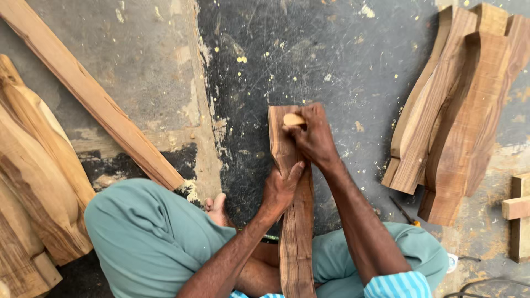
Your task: The person sits on the floor of a woodworking shop marking curved wooden furniture parts with a pencil. They use an L-shaped try square as a straightedge to draw guide lines, fit a small wooden block against a curved rail, and hold pieces up to check alignment while marking several parts one at a time.
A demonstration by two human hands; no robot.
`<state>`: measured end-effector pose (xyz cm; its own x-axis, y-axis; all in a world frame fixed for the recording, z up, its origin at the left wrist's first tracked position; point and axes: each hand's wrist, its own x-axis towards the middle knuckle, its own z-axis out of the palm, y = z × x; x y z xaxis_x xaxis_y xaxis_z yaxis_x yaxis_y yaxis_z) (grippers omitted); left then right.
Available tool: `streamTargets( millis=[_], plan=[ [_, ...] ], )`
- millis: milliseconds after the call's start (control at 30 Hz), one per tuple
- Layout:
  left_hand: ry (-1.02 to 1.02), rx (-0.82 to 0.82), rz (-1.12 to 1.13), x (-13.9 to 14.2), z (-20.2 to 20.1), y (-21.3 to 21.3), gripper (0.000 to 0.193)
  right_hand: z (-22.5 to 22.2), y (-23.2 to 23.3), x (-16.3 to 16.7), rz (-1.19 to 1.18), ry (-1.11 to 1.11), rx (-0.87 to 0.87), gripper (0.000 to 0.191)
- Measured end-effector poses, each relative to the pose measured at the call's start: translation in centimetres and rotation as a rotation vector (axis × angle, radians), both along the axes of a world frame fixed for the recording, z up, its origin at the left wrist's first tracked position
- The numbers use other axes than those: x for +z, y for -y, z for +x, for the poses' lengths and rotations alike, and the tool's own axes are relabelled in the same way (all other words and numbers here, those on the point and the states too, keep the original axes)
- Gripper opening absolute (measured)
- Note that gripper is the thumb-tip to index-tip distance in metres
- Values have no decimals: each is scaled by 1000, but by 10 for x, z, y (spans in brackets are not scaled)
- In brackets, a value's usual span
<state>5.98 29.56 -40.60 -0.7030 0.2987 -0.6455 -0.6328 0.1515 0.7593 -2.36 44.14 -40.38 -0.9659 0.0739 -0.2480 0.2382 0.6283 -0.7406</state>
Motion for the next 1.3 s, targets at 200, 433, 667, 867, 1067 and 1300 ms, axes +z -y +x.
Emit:
streamTargets(
  millis=[200, 433, 667, 867, 1067, 1300],
  plan=[
    [91, 2, -80, 19, 2, 2, 61, -8, 2, 5, 62, 11, -1, 29],
    [-28, 37, -93, 7, 4, -1, 63, -5, -2, 3, 127, -102, 44, 31],
    [-137, 50, -84, 3, 7, -3, 67, 4, -1, 3, -2, -20, -22, 31],
    [12, 28, -27, 9, 6, -5, 57, 11, -4, -6, 32, -51, -13, 29],
    [15, 18, 0, 5, 10, -5, 55, 4, -3, 5, -11, 7, -39, 33],
    [119, 18, -7, 9, 5, -6, 54, 12, -6, -5, 6, -90, 12, 30]
  ],
)
